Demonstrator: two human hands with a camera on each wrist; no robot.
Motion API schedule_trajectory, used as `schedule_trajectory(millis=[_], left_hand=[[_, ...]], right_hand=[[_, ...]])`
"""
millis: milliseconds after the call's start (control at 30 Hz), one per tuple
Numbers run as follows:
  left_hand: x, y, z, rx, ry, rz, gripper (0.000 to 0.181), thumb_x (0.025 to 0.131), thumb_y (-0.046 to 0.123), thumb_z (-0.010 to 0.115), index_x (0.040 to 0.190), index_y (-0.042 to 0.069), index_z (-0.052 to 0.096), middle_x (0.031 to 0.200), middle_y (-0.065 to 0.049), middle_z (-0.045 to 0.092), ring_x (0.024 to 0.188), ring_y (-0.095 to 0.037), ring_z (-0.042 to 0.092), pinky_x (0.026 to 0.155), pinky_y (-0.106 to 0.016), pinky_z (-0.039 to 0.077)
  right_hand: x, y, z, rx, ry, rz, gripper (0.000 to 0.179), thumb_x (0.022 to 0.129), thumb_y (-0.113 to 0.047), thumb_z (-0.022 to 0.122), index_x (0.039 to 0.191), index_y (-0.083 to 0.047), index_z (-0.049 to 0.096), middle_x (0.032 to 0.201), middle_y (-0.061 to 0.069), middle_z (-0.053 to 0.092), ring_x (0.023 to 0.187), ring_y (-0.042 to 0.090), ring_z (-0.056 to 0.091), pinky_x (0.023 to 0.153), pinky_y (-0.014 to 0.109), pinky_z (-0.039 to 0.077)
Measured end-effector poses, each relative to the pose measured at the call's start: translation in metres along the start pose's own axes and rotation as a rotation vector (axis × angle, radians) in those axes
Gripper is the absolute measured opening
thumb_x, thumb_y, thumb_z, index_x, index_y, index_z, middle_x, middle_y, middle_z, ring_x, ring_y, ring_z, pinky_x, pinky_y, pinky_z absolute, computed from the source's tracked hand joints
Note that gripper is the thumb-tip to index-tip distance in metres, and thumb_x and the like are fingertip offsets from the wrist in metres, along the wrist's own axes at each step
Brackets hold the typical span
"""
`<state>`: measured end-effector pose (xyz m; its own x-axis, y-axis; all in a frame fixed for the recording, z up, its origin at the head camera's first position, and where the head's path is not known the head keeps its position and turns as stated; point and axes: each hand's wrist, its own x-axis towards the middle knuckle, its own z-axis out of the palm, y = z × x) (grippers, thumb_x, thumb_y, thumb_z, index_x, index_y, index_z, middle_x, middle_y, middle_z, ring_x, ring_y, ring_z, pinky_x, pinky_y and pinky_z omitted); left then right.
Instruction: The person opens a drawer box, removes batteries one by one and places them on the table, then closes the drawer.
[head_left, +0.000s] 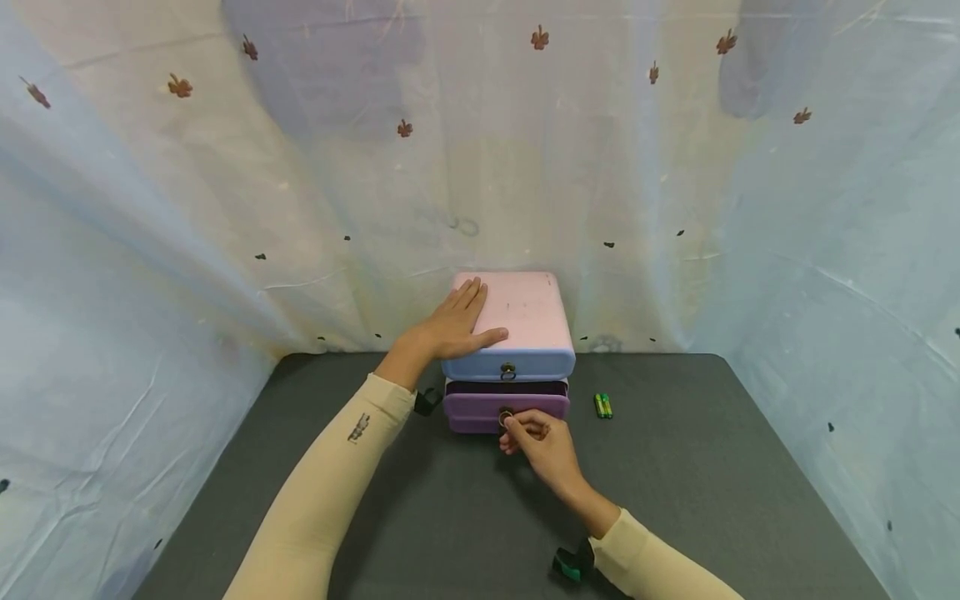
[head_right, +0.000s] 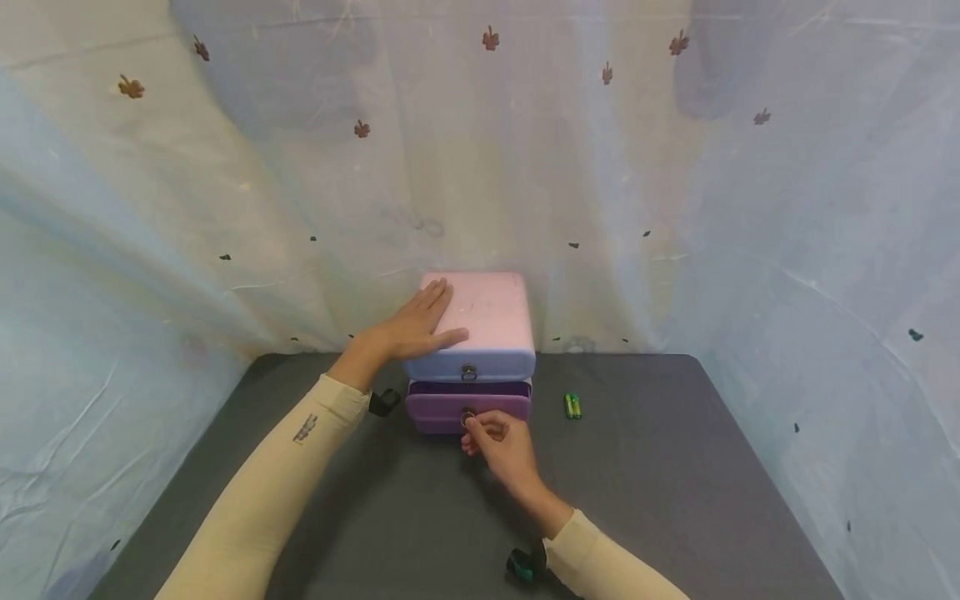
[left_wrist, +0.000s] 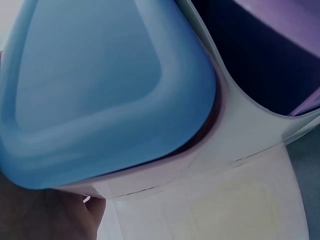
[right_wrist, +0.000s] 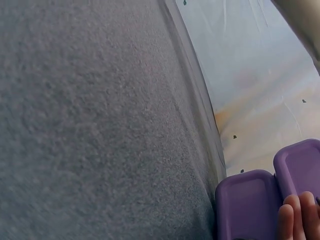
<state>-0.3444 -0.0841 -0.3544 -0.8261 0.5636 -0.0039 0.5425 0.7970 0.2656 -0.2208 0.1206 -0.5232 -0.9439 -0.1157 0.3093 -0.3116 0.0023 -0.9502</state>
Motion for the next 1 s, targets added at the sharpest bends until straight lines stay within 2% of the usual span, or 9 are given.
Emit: schedule_trajectory(millis=[200, 433, 767, 1000], left_hand=[[0.000, 0.000, 0.000, 0.004, 0.009, -0.001, 0.101, 0.108, 0.066, 0.042, 0.171, 0.001, -0.003, 0.180, -0.017, -0.008, 0.167, -0.028, -0.008, 0.135, -0.044, -0.003], [0.000, 0.000, 0.000, 0.005, 0.013, 0.004, 0.102, 0.108, 0.068, 0.042, 0.171, 0.001, -0.002, 0.180, -0.016, -0.008, 0.167, -0.027, -0.009, 0.135, -0.043, -0.003], [0.000, -0.002, 0.002, -0.002, 0.015, 0.003, 0.102, 0.108, 0.069, 0.040, 0.171, 0.002, -0.003, 0.180, -0.015, -0.008, 0.167, -0.026, -0.010, 0.135, -0.042, -0.004], [0.000, -0.001, 0.001, -0.011, 0.015, 0.004, 0.102, 0.108, 0.068, 0.041, 0.171, 0.002, -0.003, 0.180, -0.016, -0.009, 0.167, -0.026, -0.010, 0.135, -0.043, -0.004]], right_hand=[[-0.005, -0.002, -0.001, -0.004, -0.015, -0.004, 0.021, 0.106, -0.010, 0.070, 0.101, 0.010, 0.075, 0.085, 0.025, 0.078, 0.072, 0.035, 0.078, 0.068, 0.042, 0.067], [-0.012, -0.005, -0.002, -0.007, -0.028, -0.008, 0.025, 0.105, -0.009, 0.070, 0.102, 0.015, 0.073, 0.085, 0.025, 0.078, 0.072, 0.032, 0.078, 0.069, 0.041, 0.067], [-0.022, -0.010, -0.002, -0.005, -0.033, 0.018, 0.021, 0.104, -0.009, 0.072, 0.102, 0.011, 0.076, 0.085, 0.022, 0.079, 0.072, 0.026, 0.079, 0.069, 0.040, 0.067], [-0.027, -0.011, -0.004, -0.023, -0.048, 0.013, 0.018, 0.105, -0.012, 0.072, 0.103, 0.005, 0.078, 0.085, 0.018, 0.080, 0.073, 0.030, 0.079, 0.070, 0.041, 0.067]])
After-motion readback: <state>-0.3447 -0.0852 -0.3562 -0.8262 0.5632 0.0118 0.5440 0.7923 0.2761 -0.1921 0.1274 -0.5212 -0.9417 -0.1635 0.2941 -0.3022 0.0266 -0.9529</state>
